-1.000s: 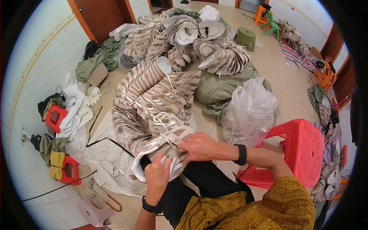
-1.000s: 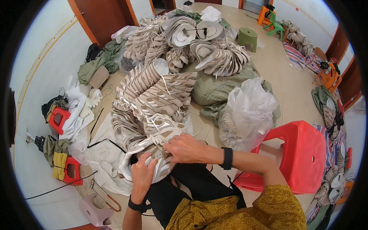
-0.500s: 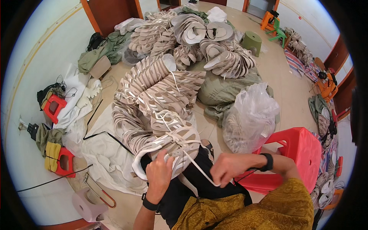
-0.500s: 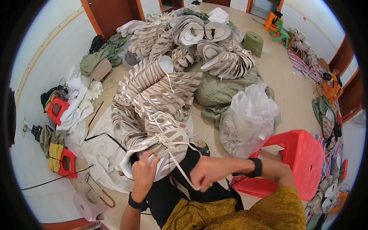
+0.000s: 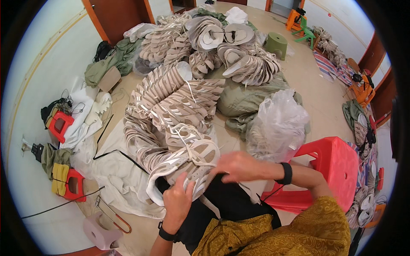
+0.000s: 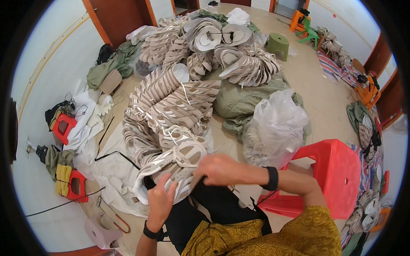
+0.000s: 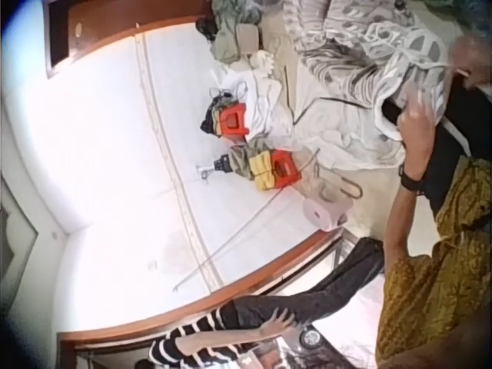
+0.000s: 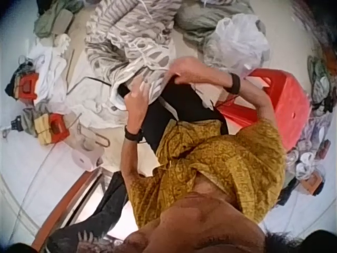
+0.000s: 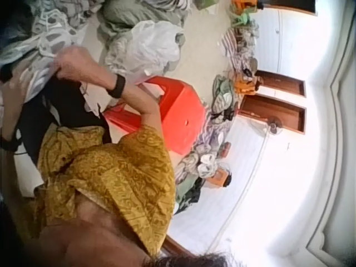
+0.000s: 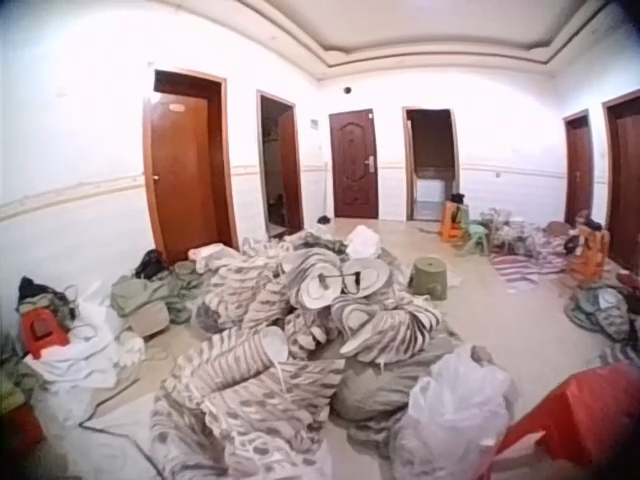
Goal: Insert and pull laces through the eyelets of a shoe.
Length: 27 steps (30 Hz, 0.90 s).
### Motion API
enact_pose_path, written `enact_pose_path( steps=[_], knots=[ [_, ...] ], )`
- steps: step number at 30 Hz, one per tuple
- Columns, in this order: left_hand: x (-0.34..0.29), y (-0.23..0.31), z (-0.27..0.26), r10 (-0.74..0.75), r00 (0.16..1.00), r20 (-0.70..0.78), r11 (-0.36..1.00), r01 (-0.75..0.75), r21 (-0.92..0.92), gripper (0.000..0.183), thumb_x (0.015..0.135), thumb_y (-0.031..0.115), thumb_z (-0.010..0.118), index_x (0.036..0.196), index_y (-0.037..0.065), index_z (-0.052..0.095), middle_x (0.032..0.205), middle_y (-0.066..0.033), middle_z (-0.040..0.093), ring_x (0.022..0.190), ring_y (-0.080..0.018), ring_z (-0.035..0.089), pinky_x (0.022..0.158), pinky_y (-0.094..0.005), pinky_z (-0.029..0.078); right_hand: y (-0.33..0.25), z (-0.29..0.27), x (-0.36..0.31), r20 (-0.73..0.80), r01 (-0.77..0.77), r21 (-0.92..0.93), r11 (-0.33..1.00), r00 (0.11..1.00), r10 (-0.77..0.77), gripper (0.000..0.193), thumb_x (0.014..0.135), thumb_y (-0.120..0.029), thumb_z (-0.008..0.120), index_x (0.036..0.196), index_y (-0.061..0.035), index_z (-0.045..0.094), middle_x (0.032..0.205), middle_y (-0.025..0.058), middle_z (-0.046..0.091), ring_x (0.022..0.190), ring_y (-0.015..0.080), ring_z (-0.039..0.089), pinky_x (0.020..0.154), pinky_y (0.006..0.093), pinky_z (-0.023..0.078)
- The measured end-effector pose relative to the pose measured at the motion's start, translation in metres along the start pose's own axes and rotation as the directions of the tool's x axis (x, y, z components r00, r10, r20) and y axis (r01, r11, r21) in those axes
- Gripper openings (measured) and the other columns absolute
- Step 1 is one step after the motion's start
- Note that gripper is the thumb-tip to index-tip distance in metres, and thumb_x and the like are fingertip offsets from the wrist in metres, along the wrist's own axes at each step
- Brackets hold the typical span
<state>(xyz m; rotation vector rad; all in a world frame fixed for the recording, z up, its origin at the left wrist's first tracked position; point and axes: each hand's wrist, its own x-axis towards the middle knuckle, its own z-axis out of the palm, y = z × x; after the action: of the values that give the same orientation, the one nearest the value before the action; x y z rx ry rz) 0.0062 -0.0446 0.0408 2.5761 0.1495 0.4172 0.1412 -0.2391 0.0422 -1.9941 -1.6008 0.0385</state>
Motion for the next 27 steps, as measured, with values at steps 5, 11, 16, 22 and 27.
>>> enact_pose_path(
  steps=[5,11,16,22,27],
  knots=[
    [-0.025,0.01,-0.005,0.092,0.992,0.082,0.996,-0.091,-0.006,0.031,0.076,0.014,0.066,0.102,0.001,0.057,0.065,-0.0174,0.061,0.057,-0.0299,0.061,0.052,-0.0364,0.048,0.008,0.003,0.058,-0.028,-0.245,0.115,0.963,0.968,0.25,0.038,0.06,-0.024,0.069,0.094,-0.0084,0.063,0.076,0.009,0.058,0.079,0.0272,0.058,0.065,0.0364,0.048],
    [-0.028,0.003,-0.005,-0.057,0.991,0.124,0.948,0.093,-0.303,0.04,0.077,0.023,0.065,0.106,-0.003,0.056,0.08,-0.0215,0.063,0.072,-0.0306,0.063,0.064,-0.037,0.05,0.008,0.039,0.071,-0.256,-0.015,0.081,0.997,0.966,0.035,0.024,0.063,-0.012,0.067,0.087,-0.0087,0.063,0.074,0.0048,0.058,0.072,0.0226,0.058,0.063,0.0329,0.047],
    [-0.017,-0.013,0.002,-0.498,0.667,0.555,0.028,0.652,-0.758,0.062,0.09,0.055,0.034,0.111,-0.001,0.052,0.081,-0.0125,0.063,0.07,-0.0204,0.06,0.065,-0.0316,0.049,0.004,0.056,0.074,-0.32,0.066,0.183,0.981,0.948,-0.004,0.021,0.059,-0.003,0.063,0.08,-0.0087,0.064,0.069,0.0042,0.058,0.069,0.0224,0.058,0.06,0.033,0.048],
    [-0.008,-0.014,0.005,-0.502,0.659,0.561,-0.095,0.602,-0.793,0.057,0.091,0.052,0.035,0.109,0.0,0.051,0.075,-0.0138,0.061,0.063,-0.021,0.06,0.061,-0.03,0.049,0.001,0.041,0.069,-0.306,0.113,0.064,0.992,0.948,-0.088,0.022,0.059,-0.002,0.062,0.079,-0.0094,0.064,0.074,0.0027,0.058,0.076,0.0222,0.057,0.063,0.0334,0.047],
    [-0.023,0.0,0.009,-0.552,0.718,0.425,0.037,0.53,-0.847,0.052,0.092,0.047,0.037,0.108,-0.001,0.048,0.072,-0.0139,0.061,0.062,-0.0204,0.06,0.06,-0.0303,0.049,0.008,0.028,0.069,-0.212,0.24,-0.007,0.971,0.948,-0.236,0.016,0.06,-0.008,0.064,0.075,-0.009,0.062,0.079,0.0013,0.056,0.081,0.0195,0.054,0.065,0.0306,0.042]
  ],
)
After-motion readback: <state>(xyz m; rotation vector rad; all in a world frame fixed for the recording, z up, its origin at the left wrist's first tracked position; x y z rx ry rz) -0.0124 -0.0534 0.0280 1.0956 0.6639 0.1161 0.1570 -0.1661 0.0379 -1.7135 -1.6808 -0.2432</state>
